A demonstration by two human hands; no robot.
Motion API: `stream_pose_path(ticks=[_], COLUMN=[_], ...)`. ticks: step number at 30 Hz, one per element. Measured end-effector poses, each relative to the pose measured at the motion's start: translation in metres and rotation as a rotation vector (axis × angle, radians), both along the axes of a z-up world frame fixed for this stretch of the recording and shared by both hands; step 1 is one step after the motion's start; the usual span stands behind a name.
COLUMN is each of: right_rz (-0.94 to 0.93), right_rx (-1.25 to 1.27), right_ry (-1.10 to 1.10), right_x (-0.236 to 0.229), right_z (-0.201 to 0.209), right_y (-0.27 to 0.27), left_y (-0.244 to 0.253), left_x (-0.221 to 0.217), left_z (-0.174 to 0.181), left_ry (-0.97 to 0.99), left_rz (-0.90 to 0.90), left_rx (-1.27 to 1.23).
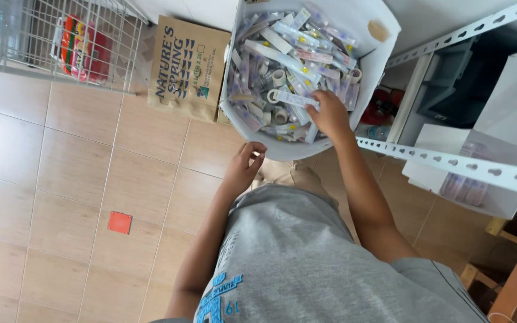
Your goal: Sorting and organizing medical syringes from a large bin into specific boxes on a storage shelf.
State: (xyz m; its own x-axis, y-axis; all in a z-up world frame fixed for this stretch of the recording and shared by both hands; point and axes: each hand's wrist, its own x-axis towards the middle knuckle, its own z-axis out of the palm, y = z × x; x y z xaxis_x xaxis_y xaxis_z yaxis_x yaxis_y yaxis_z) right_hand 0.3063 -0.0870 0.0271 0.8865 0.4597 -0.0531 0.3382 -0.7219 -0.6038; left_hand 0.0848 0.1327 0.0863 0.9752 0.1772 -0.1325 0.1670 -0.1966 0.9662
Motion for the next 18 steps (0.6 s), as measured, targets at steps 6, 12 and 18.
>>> stream_pose_path(ticks=[6, 12, 18], right_rz=[0.013, -0.055, -0.074], right_rx=[-0.461, -0.481, 0.019], right_ry=[0.121, 0.178, 0.453], right_x=[0.066, 0.047, 0.022], right_z=[-0.081, -0.075, -0.037], right_y=[0.048, 0.061, 0.032], left_y=[0.002, 0.014, 0.033], left_x=[0.05, 0.063, 0.091], left_z=[0.057, 0.049, 0.063], left_ry=[0.117, 0.096, 0.139], left_rz=[-0.148, -0.313, -0.388], left_rx=[0.235, 0.27, 0.176])
